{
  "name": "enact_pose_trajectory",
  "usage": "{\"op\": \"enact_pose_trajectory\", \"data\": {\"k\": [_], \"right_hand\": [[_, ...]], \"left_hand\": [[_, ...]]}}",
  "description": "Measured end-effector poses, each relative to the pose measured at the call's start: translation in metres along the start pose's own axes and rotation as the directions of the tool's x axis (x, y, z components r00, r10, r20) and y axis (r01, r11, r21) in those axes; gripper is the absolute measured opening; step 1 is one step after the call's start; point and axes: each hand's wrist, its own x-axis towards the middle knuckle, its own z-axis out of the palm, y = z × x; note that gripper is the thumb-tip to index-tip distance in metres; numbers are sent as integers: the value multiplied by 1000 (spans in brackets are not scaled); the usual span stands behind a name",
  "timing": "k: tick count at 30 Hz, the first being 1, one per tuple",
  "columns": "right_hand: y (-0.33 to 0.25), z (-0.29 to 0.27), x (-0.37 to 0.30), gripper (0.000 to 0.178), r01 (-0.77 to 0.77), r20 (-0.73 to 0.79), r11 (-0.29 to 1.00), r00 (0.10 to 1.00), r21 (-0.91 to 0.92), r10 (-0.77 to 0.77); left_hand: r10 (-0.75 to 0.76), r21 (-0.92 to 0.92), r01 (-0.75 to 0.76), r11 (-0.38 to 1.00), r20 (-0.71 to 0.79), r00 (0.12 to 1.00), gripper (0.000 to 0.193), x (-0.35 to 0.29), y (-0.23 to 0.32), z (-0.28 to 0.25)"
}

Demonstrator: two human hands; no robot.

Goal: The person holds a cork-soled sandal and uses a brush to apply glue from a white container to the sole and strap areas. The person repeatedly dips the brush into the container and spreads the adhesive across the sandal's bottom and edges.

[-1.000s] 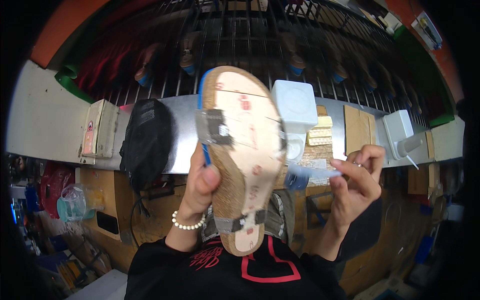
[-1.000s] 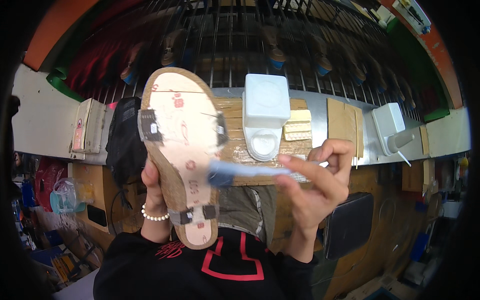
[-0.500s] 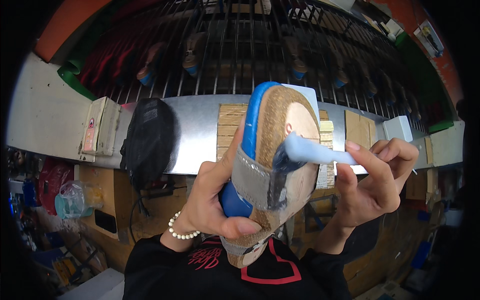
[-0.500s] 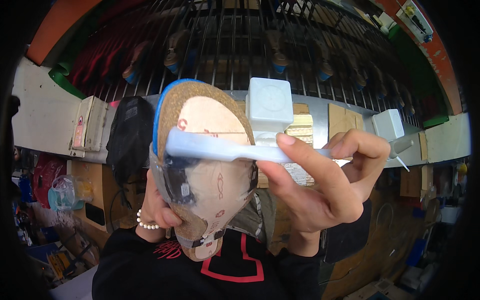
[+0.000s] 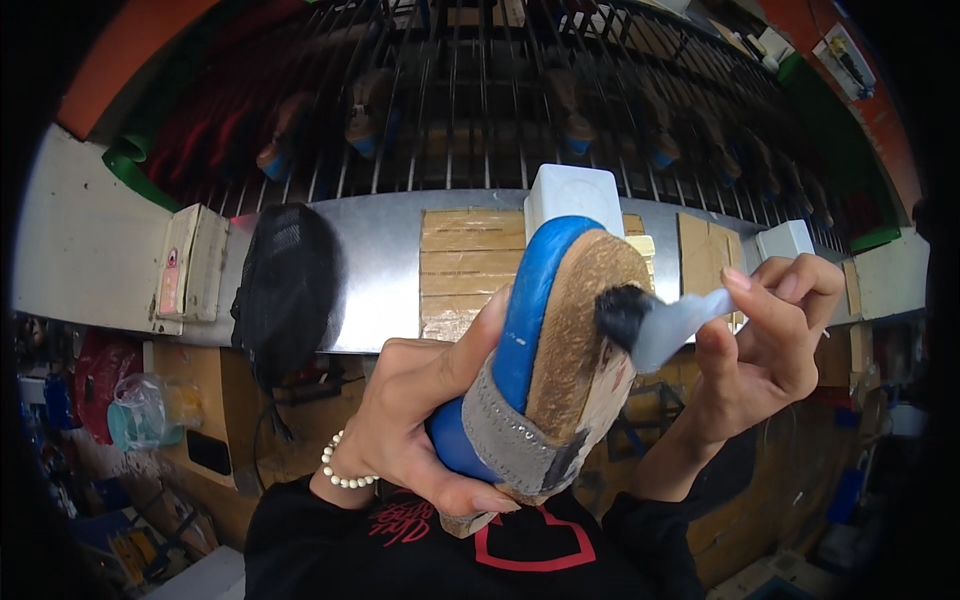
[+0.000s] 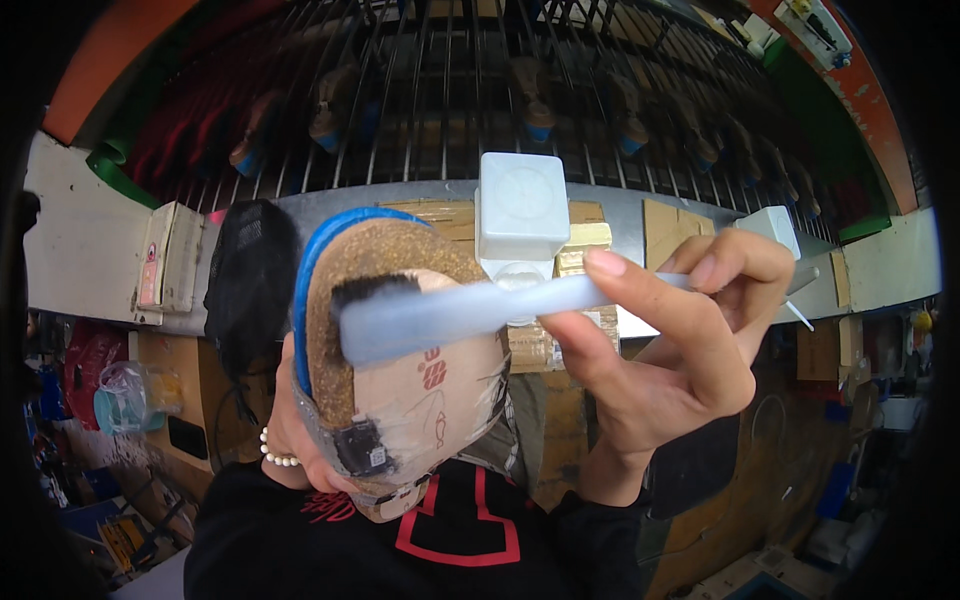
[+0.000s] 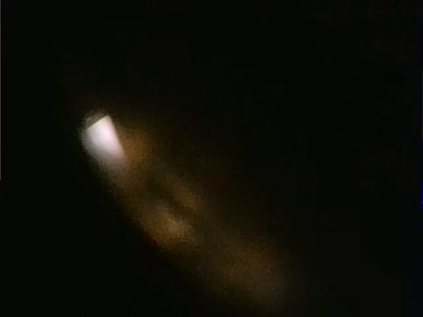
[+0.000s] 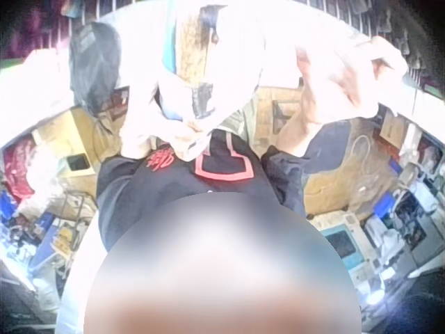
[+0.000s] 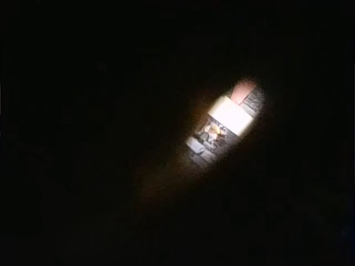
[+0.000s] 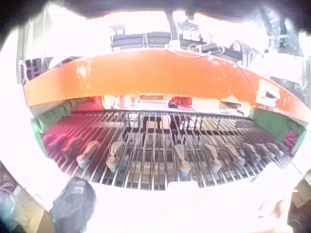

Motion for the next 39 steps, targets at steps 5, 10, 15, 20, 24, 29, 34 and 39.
{"op": "enact_pose_trajectory", "data": {"k": [5, 10, 15, 20, 24, 29, 34, 39], "right_hand": [[11, -2, -7, 47, 16, 117, 977, 992, 215, -42], [15, -2, -8, 49, 73, 117, 968, 988, 241, -104], [15, -3, -9, 49, 141, 142, 935, 970, 325, -196], [16, 0, -15, 47, 39, 105, 982, 993, 187, -59], [13, -1, -13, 47, 65, 146, 980, 985, 189, -94], [8, -8, -2, 44, 70, 171, 997, 983, 15, -71], [14, -13, 1, 45, 163, 256, 982, 949, 95, -183], [18, -15, -2, 48, 260, 260, 955, 921, 140, -289]], "left_hand": [[-254, -98, 252, 963, -6, 967, 114, 1, 14, 1], [-300, -64, 300, 952, 10, 954, 113, 3, 22, 1], [-362, -187, 354, 916, -14, 932, 115, 2, 24, 4], [-357, -217, 347, 912, -7, 934, 111, 3, 24, 2], [-329, -218, 316, 923, -24, 944, 107, 5, 25, 0], [-280, -207, 264, 942, -56, 958, 103, 8, 24, 0], [-213, -177, 194, 965, -96, 972, 98, 11, 23, 3], [-161, -145, 140, 979, -142, 977, 94, 13, 23, 5]]}}
